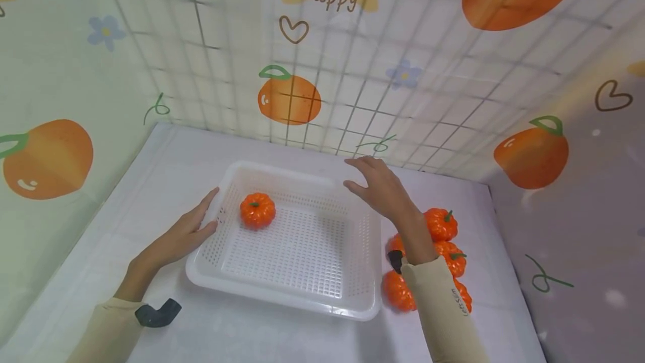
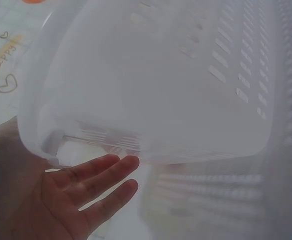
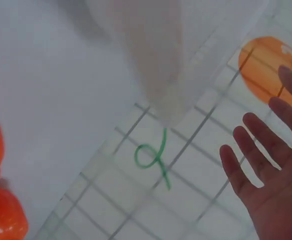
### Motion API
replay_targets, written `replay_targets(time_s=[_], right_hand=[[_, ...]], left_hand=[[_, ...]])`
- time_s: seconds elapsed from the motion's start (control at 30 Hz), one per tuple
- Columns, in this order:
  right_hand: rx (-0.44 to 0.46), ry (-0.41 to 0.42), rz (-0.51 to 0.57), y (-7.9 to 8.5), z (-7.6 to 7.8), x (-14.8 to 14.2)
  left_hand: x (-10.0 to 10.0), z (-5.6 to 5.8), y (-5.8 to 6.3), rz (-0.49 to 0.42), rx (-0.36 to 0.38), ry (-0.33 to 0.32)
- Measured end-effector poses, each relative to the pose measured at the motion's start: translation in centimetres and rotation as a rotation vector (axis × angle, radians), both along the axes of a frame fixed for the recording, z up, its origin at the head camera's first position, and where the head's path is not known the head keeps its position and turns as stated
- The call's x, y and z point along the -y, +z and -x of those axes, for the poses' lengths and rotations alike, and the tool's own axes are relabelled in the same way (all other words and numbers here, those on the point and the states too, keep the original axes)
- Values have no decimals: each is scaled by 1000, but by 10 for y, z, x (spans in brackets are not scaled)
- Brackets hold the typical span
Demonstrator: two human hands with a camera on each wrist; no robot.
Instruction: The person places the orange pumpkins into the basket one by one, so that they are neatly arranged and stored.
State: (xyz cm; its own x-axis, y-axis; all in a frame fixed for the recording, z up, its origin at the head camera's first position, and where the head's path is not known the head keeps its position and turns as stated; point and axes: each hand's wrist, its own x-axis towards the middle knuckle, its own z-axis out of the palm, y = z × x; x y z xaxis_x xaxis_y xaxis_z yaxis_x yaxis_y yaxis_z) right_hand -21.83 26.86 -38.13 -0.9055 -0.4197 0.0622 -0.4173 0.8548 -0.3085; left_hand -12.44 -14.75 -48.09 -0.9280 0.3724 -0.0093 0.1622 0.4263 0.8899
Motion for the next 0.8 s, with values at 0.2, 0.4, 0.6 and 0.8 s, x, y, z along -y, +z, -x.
replay_targets(time_s=[0.2,0.4,0.6,0.8], right_hand=[[-68,-87,-35,-2,-3,-37],[-27,-204,-77,-4,-14,-67],[31,-296,-78,-12,-18,-87],[80,-378,-75,-24,-21,-104]], left_hand=[[-1,-1,1,-6,6,-1],[-2,1,0,-9,4,-8],[-2,1,-1,1,17,-4],[-1,-1,1,3,40,7]])
